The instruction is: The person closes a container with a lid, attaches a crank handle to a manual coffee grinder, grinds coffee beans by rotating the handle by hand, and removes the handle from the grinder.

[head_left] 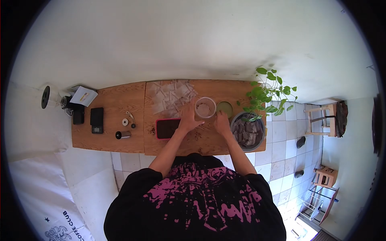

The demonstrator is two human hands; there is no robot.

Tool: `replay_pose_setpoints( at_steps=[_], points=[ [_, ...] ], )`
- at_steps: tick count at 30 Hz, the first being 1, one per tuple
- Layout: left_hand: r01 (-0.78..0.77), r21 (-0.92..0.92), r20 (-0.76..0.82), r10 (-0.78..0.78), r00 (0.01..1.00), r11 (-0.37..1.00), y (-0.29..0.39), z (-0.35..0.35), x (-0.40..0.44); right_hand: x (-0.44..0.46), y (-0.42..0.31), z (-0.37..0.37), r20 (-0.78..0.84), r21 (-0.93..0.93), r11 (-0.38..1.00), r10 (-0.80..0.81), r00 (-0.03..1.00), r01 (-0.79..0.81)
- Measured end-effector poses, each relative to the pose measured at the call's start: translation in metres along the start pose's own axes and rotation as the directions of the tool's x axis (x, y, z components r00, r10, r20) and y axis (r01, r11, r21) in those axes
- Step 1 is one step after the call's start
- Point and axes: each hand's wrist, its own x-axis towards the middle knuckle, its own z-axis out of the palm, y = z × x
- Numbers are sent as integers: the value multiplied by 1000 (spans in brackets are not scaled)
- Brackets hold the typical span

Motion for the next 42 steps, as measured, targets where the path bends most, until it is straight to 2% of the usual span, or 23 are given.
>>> replay_pose_setpoints(
  at_steps=[2,6,9,11,15,18,20,24,26,27,29,32,39,42],
  points=[
    [-27,-7,-29,27,999,1000,-2,3,3,5,6,5,60,-47,999,-24,998,27],
    [-47,-43,-56,44,997,998,1,4,13,12,28,24,58,-39,996,-76,995,78],
    [-66,-23,-38,65,997,998,4,5,18,13,35,30,75,-6,1000,-24,997,24],
    [-74,-48,-78,70,995,996,2,10,19,11,43,37,195,-47,999,0,981,9],
    [-41,-69,-61,37,997,997,-2,15,19,11,30,19,252,-88,996,2,968,21],
    [-49,-132,-57,41,998,990,-4,13,19,12,35,21,175,-61,997,-35,984,46],
    [-15,-132,-61,7,998,991,1,8,16,15,20,7,74,72,997,31,997,-37],
    [-5,-116,-83,-5,997,993,0,3,14,22,6,-11,18,83,994,72,997,-74],
    [13,-128,-67,-22,998,992,-3,4,15,25,0,-19,-91,126,986,122,988,-110],
    [12,-130,-68,-21,997,991,-2,4,15,26,-2,-24,-92,124,986,121,988,-110],
    [27,-116,-60,-34,998,993,-1,3,14,29,-7,-34,-194,204,975,124,973,-83],
    [60,-96,-35,-64,997,994,5,-2,14,34,-14,-50,-278,196,980,86,957,-32],
    [40,-98,-64,-46,997,994,-1,2,14,45,-29,-86,-405,293,956,114,907,10],
    [58,-153,-77,-70,995,987,-2,4,14,51,-27,-97,-461,315,949,120,879,35]
  ],
)
